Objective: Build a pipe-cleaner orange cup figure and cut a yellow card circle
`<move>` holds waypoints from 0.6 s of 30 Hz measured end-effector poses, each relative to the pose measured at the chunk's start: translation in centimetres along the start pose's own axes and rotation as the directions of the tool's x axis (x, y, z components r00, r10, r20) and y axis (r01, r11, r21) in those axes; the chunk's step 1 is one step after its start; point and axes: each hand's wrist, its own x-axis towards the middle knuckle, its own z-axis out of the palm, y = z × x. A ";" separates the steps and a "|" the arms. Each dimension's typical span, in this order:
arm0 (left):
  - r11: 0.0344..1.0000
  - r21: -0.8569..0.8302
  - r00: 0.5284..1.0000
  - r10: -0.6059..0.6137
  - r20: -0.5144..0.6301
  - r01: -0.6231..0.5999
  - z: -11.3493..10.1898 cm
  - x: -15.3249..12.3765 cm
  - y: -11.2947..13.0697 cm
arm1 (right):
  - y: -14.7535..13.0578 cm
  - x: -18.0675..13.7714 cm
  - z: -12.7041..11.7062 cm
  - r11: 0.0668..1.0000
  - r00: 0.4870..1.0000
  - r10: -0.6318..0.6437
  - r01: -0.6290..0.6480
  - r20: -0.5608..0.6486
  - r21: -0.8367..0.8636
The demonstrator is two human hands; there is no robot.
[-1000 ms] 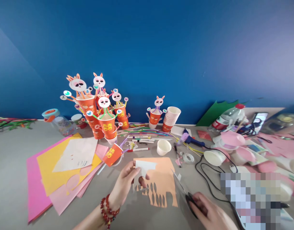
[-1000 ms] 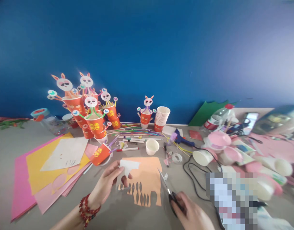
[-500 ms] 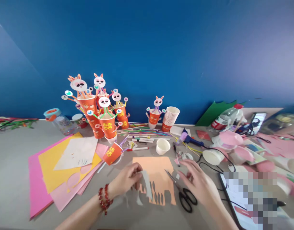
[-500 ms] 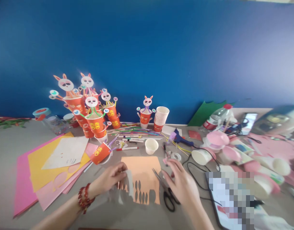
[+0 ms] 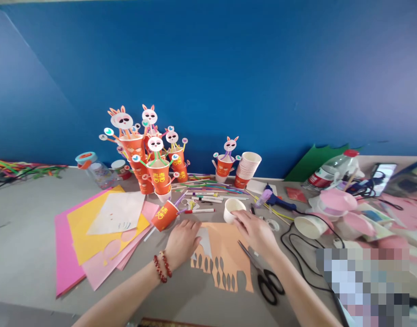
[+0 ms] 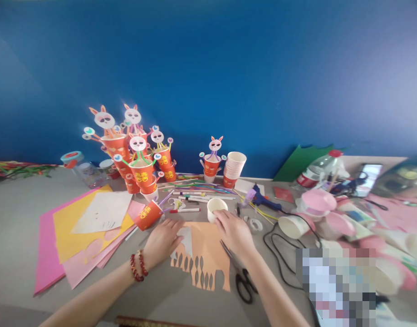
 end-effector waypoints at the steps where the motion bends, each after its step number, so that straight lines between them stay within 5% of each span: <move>1: 1.000 0.013 1.000 0.003 -0.005 -0.003 -0.1 -0.2 -0.2 | -0.3 -0.1 -0.2 0.999 1.000 -0.009 0.009 0.000 0.046; 11: 0.989 0.104 0.994 0.103 -0.020 -0.100 -0.1 -4.0 -2.1 | -4.0 -1.7 2.4 0.921 0.992 -0.114 0.125 -0.049 0.369; 18: 0.984 0.119 0.989 0.139 -0.058 -0.132 0.1 -6.9 -4.0 | -2.7 -3.3 5.7 0.977 0.990 -0.142 0.136 0.024 0.163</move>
